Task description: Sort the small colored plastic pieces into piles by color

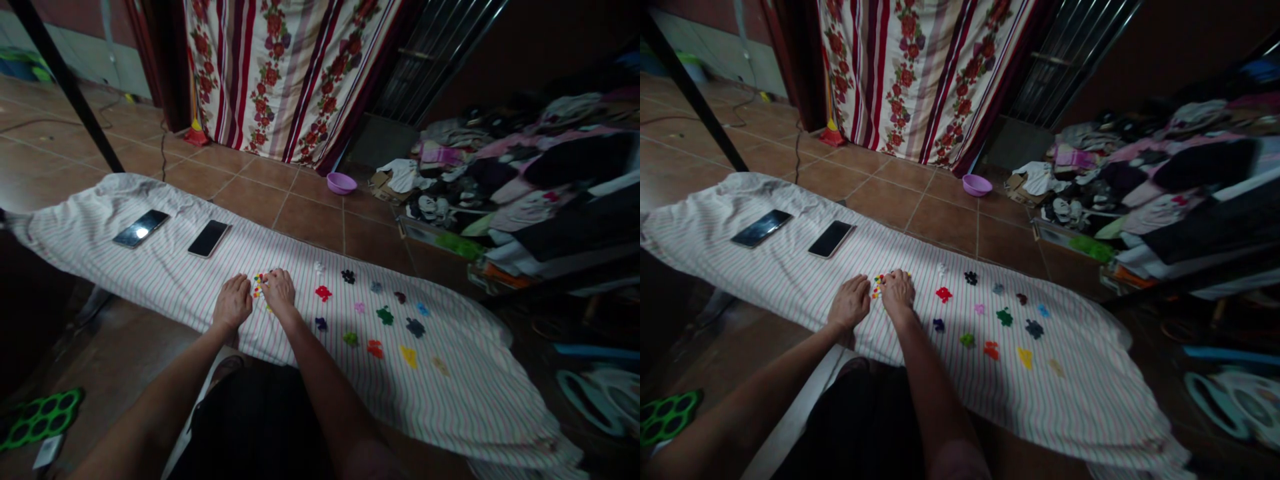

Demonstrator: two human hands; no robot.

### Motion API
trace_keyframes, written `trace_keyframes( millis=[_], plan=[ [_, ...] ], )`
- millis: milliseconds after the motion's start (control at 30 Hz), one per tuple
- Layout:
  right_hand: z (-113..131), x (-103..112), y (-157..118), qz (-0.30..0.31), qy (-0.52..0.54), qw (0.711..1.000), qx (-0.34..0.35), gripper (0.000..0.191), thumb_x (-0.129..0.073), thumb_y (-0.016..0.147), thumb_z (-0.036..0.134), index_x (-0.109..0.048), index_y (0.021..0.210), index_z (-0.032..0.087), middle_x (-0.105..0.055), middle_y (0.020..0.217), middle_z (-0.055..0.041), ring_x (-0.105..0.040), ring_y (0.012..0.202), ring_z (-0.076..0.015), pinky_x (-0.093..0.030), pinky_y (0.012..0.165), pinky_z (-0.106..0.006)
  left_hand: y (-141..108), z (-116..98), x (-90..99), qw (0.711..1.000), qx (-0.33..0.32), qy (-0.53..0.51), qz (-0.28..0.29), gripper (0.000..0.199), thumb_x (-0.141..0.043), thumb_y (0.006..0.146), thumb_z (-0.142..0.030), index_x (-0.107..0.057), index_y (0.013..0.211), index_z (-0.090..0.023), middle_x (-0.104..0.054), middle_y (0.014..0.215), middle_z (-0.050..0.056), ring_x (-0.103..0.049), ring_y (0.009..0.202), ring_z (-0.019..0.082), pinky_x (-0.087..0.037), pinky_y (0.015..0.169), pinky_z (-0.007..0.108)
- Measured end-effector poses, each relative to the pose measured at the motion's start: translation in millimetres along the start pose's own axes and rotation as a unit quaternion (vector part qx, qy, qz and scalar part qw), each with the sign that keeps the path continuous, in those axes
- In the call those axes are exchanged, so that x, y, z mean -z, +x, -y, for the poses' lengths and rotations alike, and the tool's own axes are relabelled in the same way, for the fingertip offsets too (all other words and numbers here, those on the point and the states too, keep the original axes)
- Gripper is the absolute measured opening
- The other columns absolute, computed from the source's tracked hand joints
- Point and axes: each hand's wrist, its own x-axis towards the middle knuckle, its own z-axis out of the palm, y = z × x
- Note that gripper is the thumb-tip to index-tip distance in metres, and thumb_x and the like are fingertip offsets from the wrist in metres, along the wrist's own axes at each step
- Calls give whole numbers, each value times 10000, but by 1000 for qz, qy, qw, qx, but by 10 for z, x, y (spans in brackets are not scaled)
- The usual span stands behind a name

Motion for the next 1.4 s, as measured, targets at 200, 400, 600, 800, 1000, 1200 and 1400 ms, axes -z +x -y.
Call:
trace_keyframes(
  millis=[200,400,600,800,1000,1200,1400],
  plan=[
    [-16,-3,-6,-21,30,999,10,95,-622,903,252,-707,938,228,-656,1041,-76,-558,1037,-224,-436,952,-346,4,-3,13,1000,1,1,3,310,-458,855,-166,-640,1106,-151,-669,1244,168,-579,1238,305,-465,1059,487],
    [-196,30,-84,-72,140,987,-43,119,-560,863,189,-648,922,244,-695,907,-15,-626,887,-174,-483,849,-296,3,8,8,1000,-1,12,8,313,-473,844,-179,-634,1113,-157,-668,1248,155,-580,1239,303,-462,1060,476],
    [-539,51,-241,-107,232,961,-109,139,-540,782,215,-619,893,241,-675,795,21,-639,746,-157,-516,738,-285,6,1,31,1000,0,9,17,323,-467,844,-182,-636,1117,-146,-664,1252,171,-573,1244,308,-455,1068,481],
    [-825,171,-424,-156,236,948,-145,131,-539,754,239,-623,854,227,-674,775,-10,-629,712,-169,-534,728,-305,11,4,35,1000,-4,2,3,314,-457,839,-177,-637,1096,-150,-672,1230,165,-583,1230,299,-459,1064,468],
    [-1127,331,-698,-181,239,939,-167,169,-537,777,307,-643,887,233,-699,808,-11,-655,750,-173,-548,741,-310,5,21,37,1000,-8,2,-4,314,-452,836,-191,-630,1092,-152,-674,1212,177,-592,1209,310,-461,1049,483],
    [-1430,559,-1031,-198,212,933,-211,185,-536,791,319,-664,892,231,-728,829,-30,-675,752,-187,-553,763,-320,4,34,42,1000,-19,-14,-1,324,-467,806,-198,-621,1090,-169,-674,1205,168,-593,1199,321,-458,1039,513],
    [-1751,823,-1341,-242,137,927,-252,267,-481,795,308,-690,935,217,-716,844,-42,-658,773,-185,-531,786,-299,1,43,49,999,-37,-2,-15,310,-442,822,-225,-622,1064,-150,-682,1172,189,-612,1165,323,-469,1022,506]
  ],
)
